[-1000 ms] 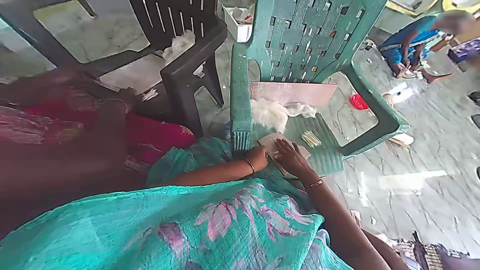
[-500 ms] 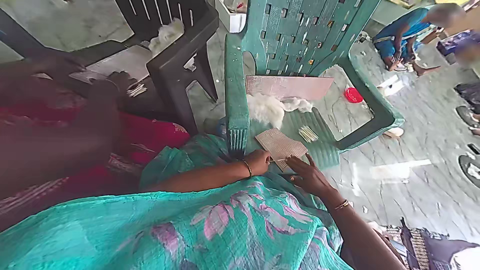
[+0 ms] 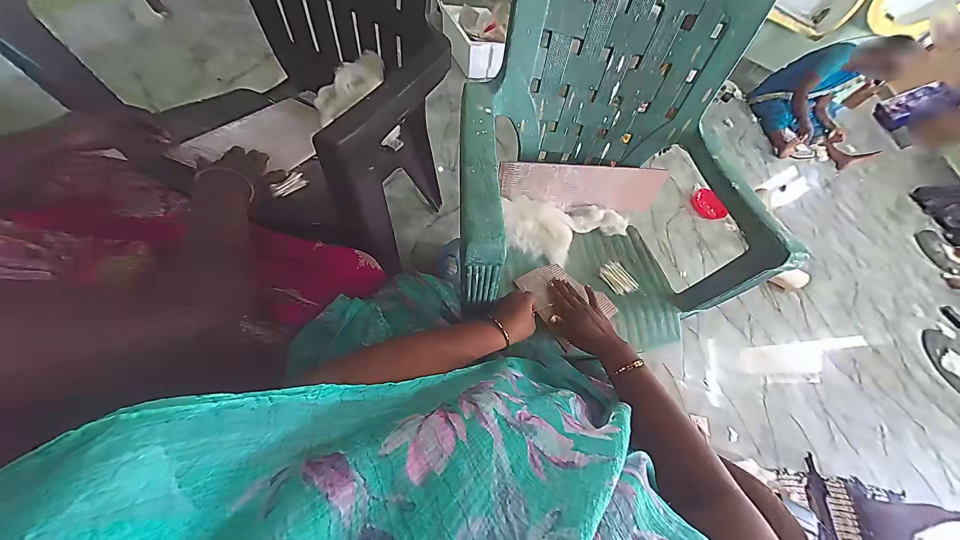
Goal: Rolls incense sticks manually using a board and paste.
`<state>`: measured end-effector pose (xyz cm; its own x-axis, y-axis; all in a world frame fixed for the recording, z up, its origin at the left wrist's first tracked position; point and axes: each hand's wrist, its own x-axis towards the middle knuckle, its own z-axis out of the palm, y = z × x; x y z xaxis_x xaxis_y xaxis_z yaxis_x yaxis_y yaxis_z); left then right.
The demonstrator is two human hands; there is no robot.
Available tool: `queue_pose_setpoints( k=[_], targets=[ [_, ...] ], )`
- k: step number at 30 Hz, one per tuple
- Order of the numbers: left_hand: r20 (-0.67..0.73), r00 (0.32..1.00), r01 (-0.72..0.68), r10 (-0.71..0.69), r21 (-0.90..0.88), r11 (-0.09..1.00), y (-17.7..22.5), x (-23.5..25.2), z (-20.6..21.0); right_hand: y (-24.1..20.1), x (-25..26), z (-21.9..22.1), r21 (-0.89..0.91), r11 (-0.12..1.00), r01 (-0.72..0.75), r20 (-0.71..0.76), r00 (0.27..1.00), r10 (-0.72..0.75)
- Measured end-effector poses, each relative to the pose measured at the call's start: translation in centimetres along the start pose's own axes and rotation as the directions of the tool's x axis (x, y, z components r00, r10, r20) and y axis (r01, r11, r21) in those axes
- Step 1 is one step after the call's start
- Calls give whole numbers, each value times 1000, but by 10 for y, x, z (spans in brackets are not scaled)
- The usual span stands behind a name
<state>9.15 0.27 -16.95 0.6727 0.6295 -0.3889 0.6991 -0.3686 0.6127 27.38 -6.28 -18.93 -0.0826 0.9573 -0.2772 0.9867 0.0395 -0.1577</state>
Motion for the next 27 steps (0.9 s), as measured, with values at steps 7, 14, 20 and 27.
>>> queue_pose_setpoints(
  k=[7,14,20,27],
  targets=[
    [128,985,-124,117,46,991,0,-7,6,-4,-65,7,-23,1000,14,103,995,-11],
    [125,978,-176,170,39,984,-3,-14,12,-6,-103,23,5,991,131,-311,943,-123],
    [42,979,-197,198,-13,980,-8,-22,14,-6,-107,32,91,995,34,-624,781,30],
    [19,960,-278,278,-16,960,-5,-34,11,-16,-89,25,34,998,-45,-649,759,56]
  ],
)
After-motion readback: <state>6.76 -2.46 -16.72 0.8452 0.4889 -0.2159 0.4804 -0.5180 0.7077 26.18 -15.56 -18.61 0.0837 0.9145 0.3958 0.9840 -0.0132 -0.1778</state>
